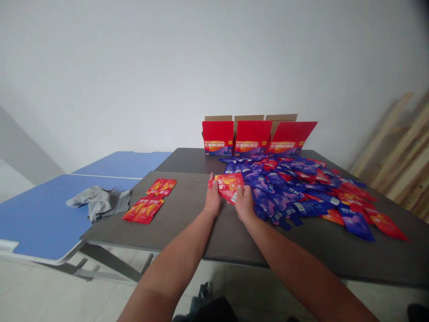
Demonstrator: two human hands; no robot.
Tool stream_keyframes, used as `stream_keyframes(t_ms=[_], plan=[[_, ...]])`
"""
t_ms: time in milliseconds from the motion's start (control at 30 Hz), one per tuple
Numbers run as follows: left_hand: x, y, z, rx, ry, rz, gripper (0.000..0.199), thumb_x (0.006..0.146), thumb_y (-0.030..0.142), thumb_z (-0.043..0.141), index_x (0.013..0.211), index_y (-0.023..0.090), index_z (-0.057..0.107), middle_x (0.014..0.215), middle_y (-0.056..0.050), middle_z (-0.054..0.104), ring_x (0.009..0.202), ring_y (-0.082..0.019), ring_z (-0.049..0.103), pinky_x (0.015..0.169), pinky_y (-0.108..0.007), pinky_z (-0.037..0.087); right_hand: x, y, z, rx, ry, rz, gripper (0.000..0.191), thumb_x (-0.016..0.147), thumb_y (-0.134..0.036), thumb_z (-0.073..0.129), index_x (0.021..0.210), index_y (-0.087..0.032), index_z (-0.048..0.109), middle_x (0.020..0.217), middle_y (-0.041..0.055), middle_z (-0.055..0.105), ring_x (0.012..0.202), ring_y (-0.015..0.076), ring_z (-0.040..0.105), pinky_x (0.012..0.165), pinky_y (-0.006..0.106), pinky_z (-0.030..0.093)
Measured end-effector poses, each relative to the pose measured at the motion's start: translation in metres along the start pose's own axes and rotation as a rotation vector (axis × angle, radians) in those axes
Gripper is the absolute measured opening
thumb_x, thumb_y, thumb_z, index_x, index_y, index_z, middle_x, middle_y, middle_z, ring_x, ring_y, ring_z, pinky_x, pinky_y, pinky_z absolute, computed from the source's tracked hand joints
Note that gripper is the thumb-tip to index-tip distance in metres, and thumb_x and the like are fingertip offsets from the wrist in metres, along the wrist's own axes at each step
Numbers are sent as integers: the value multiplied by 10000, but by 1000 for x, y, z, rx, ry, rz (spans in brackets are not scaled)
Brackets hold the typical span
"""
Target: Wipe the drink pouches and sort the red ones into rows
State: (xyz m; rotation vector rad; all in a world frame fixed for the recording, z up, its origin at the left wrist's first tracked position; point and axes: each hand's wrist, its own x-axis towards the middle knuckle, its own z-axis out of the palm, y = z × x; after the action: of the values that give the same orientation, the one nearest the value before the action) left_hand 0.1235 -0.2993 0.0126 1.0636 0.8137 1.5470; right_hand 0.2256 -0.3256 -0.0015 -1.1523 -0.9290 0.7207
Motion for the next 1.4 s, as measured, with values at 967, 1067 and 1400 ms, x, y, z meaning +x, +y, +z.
stream_keyframes(t_ms=[967, 1067, 1400], plan=[[-10, 39, -33, 1397, -204, 416, 723, 818, 530, 584, 1450, 250, 371, 1356, -105, 506, 1264, -247, 449, 1091, -421, 282, -6, -6, 6, 78, -88, 69, 443, 785, -581, 549, 946, -172, 603, 820, 48, 651, 525, 138, 562, 374, 242, 475], [-9, 46, -35, 1425, -271, 406, 752, 791, 566, 597, 1429, 216, 408, 1295, -127, 537, 1228, -277, 465, 1070, -427, 298, -6, -6, 6, 71, -97, 75, 456, 784, -583, 556, 967, -170, 615, 809, 45, 651, 523, 139, 567, 378, 243, 484], [-6, 68, -48, 1460, -306, 435, 606, 725, 526, 673, 1232, 205, 588, 1103, -130, 626, 1119, -296, 528, 1062, -406, 288, -8, -2, 8, 63, -173, 63, 478, 756, -564, 603, 1022, -168, 637, 1006, 103, 664, 663, 184, 634, 376, 247, 505]])
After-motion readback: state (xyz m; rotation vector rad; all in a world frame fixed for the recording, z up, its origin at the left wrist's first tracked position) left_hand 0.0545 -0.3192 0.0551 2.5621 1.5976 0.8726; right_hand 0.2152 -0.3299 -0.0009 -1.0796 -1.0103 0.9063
